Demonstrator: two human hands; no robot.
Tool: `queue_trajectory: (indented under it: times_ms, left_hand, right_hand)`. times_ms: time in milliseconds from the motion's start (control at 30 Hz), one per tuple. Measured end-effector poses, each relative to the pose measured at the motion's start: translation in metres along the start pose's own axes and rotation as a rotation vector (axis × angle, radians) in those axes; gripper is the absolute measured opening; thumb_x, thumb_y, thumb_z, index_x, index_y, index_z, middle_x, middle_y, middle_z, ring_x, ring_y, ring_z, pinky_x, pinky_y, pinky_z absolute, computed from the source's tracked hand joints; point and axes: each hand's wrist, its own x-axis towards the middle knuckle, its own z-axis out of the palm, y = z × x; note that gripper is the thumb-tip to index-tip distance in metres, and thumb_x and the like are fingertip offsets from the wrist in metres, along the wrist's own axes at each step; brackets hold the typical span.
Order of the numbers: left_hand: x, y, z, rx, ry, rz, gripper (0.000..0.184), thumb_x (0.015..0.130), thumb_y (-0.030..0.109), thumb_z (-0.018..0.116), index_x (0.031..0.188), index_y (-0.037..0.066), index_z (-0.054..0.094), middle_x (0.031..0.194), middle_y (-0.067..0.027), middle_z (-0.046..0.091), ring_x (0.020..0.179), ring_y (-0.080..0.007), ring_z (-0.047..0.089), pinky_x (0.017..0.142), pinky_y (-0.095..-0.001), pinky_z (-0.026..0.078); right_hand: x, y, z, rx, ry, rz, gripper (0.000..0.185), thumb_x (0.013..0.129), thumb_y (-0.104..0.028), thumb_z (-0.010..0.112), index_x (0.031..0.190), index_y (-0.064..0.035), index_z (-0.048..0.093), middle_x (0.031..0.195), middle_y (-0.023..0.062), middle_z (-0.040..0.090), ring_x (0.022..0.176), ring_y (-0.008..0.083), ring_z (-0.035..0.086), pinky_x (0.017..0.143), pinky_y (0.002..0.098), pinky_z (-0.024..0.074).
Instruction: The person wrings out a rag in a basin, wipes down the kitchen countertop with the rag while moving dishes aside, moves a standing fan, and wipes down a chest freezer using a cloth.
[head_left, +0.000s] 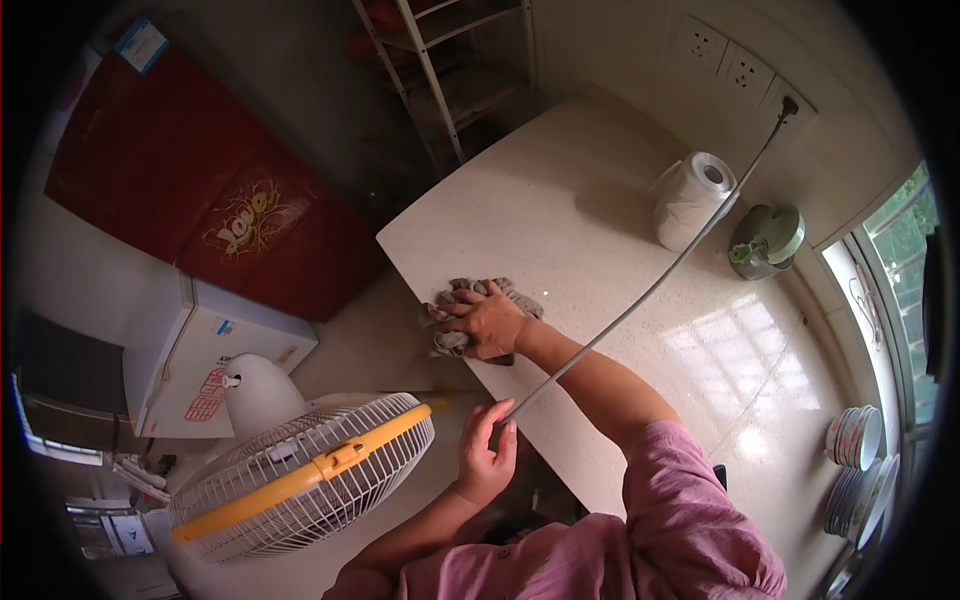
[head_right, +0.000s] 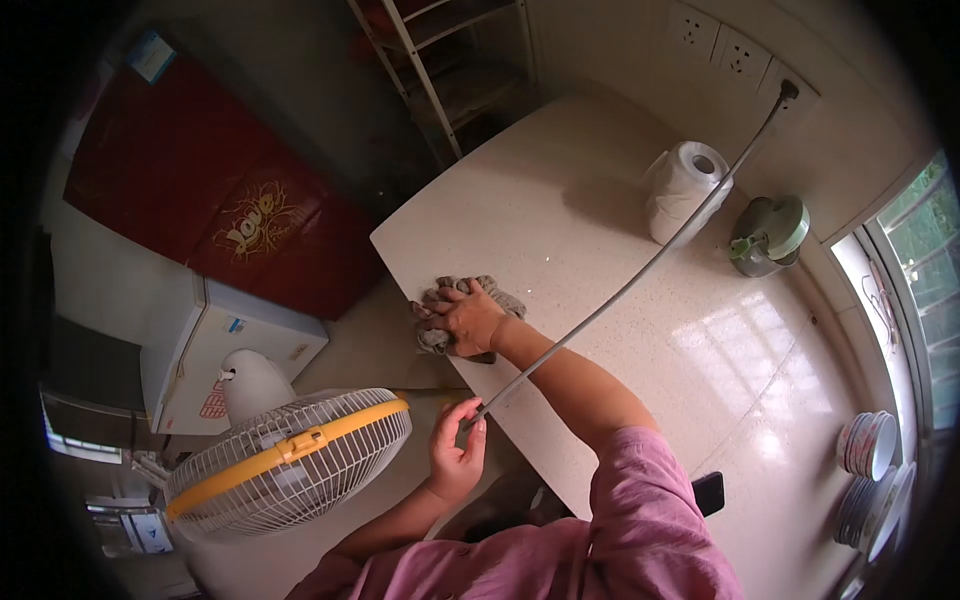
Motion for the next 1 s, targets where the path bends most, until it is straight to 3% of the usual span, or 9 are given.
queue_trajectory:
  times_ms: [167,367,433,633,700,833,933,967,1000]
  left_hand:
    - [0.001,-0.008,0.002,-0.083,0.04,-0.036,0.03,0.082,-0.004,0.054,0.112,0.001,0.052,0.087,-0.0062,0.047,0.08,-0.0154,0.047,0.074,-0.0253,0.041]
    - [-0.005,-0.026,0.011,-0.111,0.007,-0.063,0.029,0.084,-0.001,0.052,0.113,0.002,0.052,0.094,-0.009,0.052,0.085,-0.0198,0.052,0.078,-0.03,0.044]
    - [-0.008,-0.036,0.017,-0.113,-0.001,-0.087,0.027,0.086,0.001,0.053,0.113,0.003,0.053,0.093,-0.0045,0.052,0.086,-0.0139,0.05,0.081,-0.0265,0.042]
    - [-0.013,-0.063,0.038,0.033,-0.052,-0.038,0.029,0.084,-0.001,0.053,0.113,0.003,0.053,0.089,-0.0044,0.052,0.082,-0.0135,0.05,0.079,-0.0261,0.043]
    - [-0.013,-0.064,0.043,0.025,-0.124,-0.087,0.034,0.081,-0.002,0.054,0.114,0.002,0.052,0.096,-0.008,0.052,0.089,-0.0176,0.051,0.082,-0.029,0.042]
    - [-0.023,-0.016,0.063,0.358,0.012,0.236,0.046,0.073,0.002,0.061,0.118,0.005,0.048,0.113,-0.016,0.047,0.103,-0.0331,0.046,0.089,-0.0434,0.037]
    - [-0.049,0.039,0.103,0.237,-0.433,0.366,0.049,0.074,0.017,0.065,0.119,0.006,0.047,0.113,-0.0156,0.048,0.106,-0.0331,0.045,0.088,-0.0432,0.039]
    - [-0.061,0.056,0.121,0.238,-0.668,0.356,0.052,0.075,0.024,0.065,0.121,0.007,0.046,0.113,-0.0155,0.048,0.107,-0.0334,0.045,0.087,-0.0434,0.039]
    - [-0.075,0.075,0.138,0.329,-0.778,0.395,0.062,0.074,0.031,0.066,0.126,0.008,0.042,0.117,-0.0167,0.046,0.109,-0.0335,0.043,0.088,-0.0428,0.039]
  right_hand:
    - [-0.07,-0.032,-0.002,0.011,-0.071,0.025,0.063,0.068,-0.04,0.063,0.128,-0.0253,0.048,0.136,-0.0012,0.04,0.129,0.0211,0.03,0.096,0.0572,0.0278]
    - [-0.137,-0.089,0.0,0.032,-0.069,0.295,0.058,0.068,-0.04,0.064,0.123,-0.0242,0.052,0.136,0.0001,0.04,0.129,0.0233,0.03,0.101,0.0554,0.0237]
    - [-0.155,-0.109,0.003,0.031,-0.009,0.385,0.058,0.068,-0.039,0.065,0.122,-0.024,0.052,0.135,0.0006,0.04,0.129,0.0241,0.03,0.1,0.0561,0.0238]
    - [-0.208,-0.168,0.015,0.087,0.112,0.638,0.057,0.068,-0.034,0.065,0.123,-0.0228,0.05,0.137,0.0043,0.036,0.129,0.0268,0.029,0.1,0.0577,0.023]
    - [-0.225,-0.183,0.021,0.083,0.152,0.748,0.057,0.069,-0.031,0.064,0.123,-0.0221,0.05,0.138,0.0051,0.035,0.13,0.0276,0.028,0.1,0.0579,0.0236]
    - [-0.254,-0.209,0.03,0.08,0.185,0.85,0.056,0.07,-0.028,0.064,0.123,-0.0194,0.05,0.139,0.0078,0.034,0.132,0.0288,0.026,0.099,0.0588,0.0242]
    - [-0.258,-0.211,0.056,-0.07,0.199,0.877,0.058,0.076,-0.03,0.056,0.131,-0.0179,0.04,0.141,0.0121,0.032,0.132,0.0314,0.026,0.102,0.0581,0.0197]
    - [-0.252,-0.199,0.099,-0.545,0.181,0.869,0.051,0.081,-0.033,0.048,0.13,-0.0194,0.042,0.142,0.0121,0.031,0.132,0.0313,0.024,0.103,0.0578,0.018]
    - [-0.249,-0.188,0.13,-0.36,0.311,0.825,0.049,0.082,-0.035,0.045,0.129,-0.0201,0.042,0.142,0.0113,0.03,0.133,0.0312,0.024,0.103,0.058,0.0178]
